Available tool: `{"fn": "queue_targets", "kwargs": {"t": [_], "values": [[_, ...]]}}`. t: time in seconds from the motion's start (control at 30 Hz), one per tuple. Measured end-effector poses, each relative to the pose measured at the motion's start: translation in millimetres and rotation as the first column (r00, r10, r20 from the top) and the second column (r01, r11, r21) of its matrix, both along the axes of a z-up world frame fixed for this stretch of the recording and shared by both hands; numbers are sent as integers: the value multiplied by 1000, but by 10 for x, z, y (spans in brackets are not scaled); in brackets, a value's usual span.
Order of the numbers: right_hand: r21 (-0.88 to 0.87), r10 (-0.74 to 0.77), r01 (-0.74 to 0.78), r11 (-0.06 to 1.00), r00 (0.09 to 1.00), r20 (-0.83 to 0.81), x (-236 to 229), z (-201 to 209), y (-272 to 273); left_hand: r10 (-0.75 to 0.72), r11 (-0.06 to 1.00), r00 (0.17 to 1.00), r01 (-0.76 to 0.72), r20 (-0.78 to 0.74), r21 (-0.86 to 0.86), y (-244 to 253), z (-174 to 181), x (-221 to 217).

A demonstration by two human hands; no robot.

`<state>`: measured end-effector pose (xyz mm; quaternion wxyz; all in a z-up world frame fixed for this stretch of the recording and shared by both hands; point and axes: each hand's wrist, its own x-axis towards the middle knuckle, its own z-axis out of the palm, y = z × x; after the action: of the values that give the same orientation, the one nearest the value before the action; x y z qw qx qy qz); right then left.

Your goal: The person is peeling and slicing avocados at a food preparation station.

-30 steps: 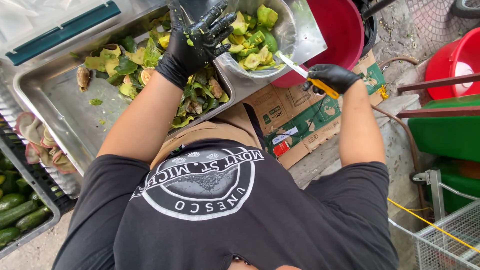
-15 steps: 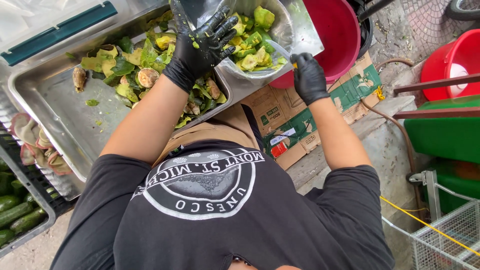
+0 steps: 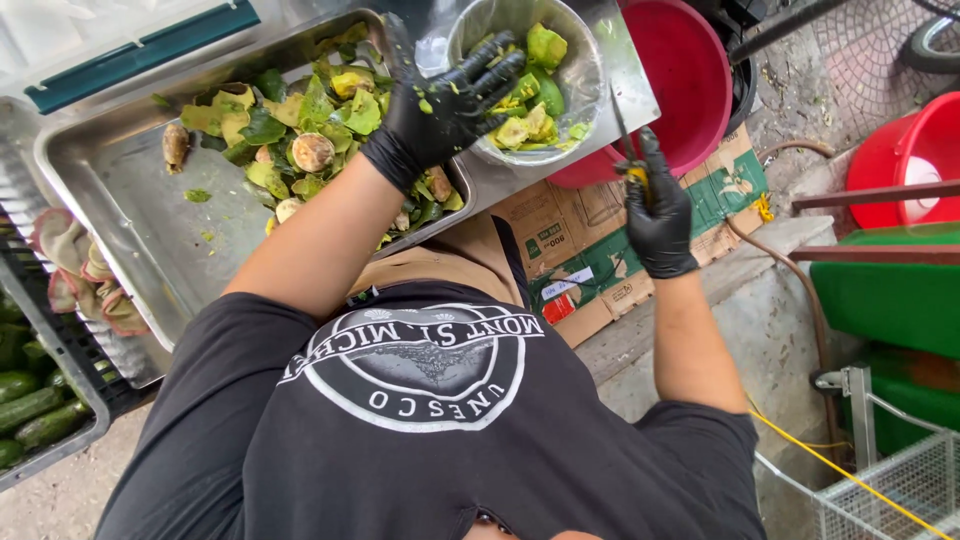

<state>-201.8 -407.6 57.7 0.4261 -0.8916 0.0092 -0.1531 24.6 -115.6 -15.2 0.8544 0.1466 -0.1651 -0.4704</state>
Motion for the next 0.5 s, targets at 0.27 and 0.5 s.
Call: {"fn": "queue_targets", "kwargs": {"t": [0.27, 0.5], "values": [[-243, 258, -174, 954, 892, 372, 857, 126, 784, -151, 979, 976, 125, -158, -161, 151, 534, -335], [-198, 251, -191, 961, 905, 345, 929, -193, 1056, -23, 989, 984, -4, -176, -151, 185, 414, -360]]}}
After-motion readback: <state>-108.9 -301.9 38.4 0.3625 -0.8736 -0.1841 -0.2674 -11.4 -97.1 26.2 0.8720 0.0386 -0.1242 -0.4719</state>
